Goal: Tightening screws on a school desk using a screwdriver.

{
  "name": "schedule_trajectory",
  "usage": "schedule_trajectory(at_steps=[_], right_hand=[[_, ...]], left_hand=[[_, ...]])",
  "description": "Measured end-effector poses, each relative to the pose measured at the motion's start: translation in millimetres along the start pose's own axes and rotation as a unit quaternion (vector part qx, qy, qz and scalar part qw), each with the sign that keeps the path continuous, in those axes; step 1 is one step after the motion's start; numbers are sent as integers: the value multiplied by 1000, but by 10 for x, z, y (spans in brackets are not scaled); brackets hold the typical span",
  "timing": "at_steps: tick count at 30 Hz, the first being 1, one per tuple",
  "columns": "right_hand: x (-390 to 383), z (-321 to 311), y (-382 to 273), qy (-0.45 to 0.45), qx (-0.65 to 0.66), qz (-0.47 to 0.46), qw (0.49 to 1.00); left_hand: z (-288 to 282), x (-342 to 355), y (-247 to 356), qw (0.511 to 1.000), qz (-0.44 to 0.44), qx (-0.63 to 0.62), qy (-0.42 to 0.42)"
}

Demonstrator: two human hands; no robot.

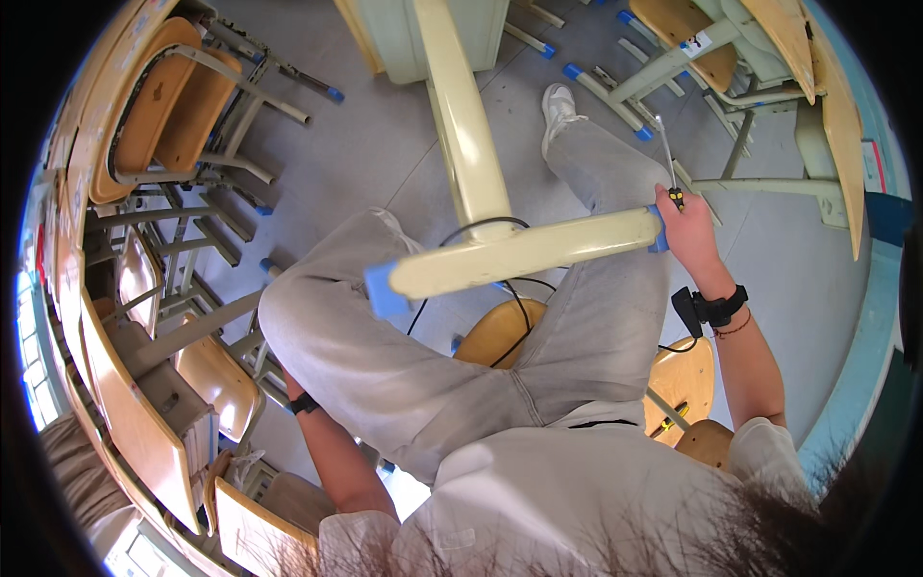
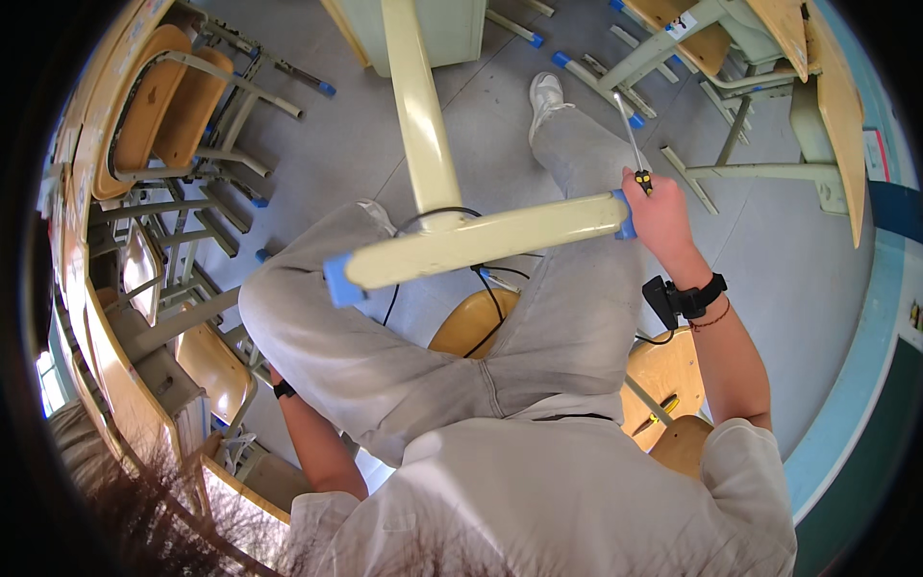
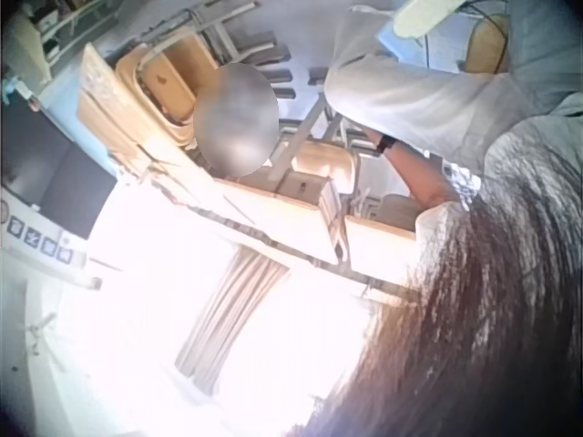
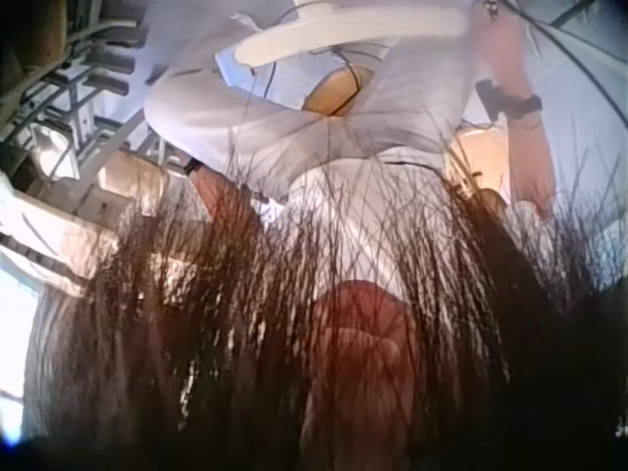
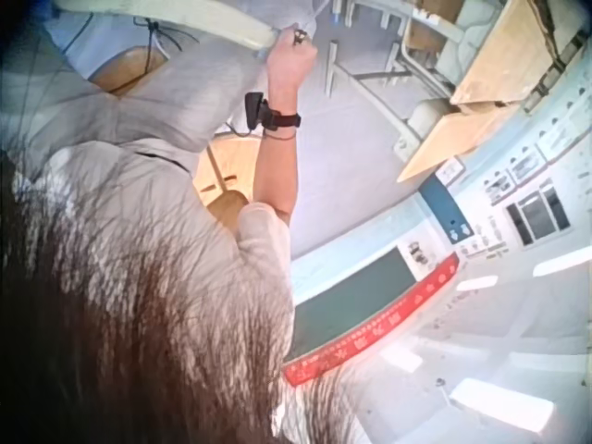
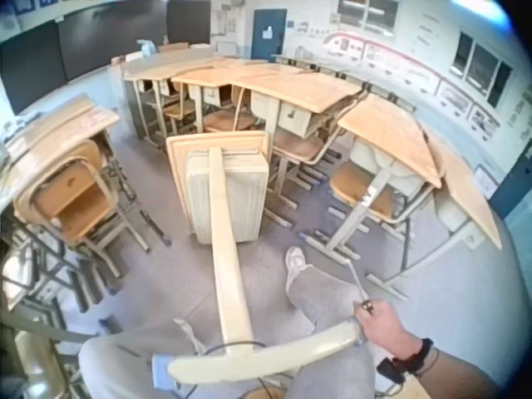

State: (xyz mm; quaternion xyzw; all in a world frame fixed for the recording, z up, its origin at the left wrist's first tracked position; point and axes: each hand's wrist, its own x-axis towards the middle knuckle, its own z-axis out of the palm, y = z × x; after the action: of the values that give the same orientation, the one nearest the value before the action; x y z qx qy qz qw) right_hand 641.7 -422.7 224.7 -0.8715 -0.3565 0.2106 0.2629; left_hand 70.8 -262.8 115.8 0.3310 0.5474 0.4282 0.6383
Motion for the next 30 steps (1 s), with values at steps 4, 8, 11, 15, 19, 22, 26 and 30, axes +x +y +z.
schedule_trajectory(at_steps=[4, 8, 11, 15, 19, 22, 26, 30], right_hand=[[49, -21, -331, -12, 83, 35, 996], [160, -96, -446, -26, 134, 93, 986], [229, -88, -320, -23, 116, 89, 989], [329, -112, -207, -21, 101, 84, 991], [428, 26, -51, -16, 66, 75, 995], [473, 88, -45, -23, 36, 67, 997], [528, 163, -68, -32, 22, 72, 997], [630, 262, 42, -35, 15, 76, 996]], left_hand=[[-36, -31, -23, 1000, -4, 7, 3], [-40, -12, -39, 1000, -8, 11, 0], [-36, -3, -72, 1000, -7, 9, -1], [-42, 43, -126, 1000, -8, 18, -3], [-159, 178, -183, 999, -1, 51, 12], [-438, 270, -205, 993, 0, 114, 39], [-755, 334, -130, 978, -4, 197, 73], [-657, 371, -137, 974, 23, 206, 94]])
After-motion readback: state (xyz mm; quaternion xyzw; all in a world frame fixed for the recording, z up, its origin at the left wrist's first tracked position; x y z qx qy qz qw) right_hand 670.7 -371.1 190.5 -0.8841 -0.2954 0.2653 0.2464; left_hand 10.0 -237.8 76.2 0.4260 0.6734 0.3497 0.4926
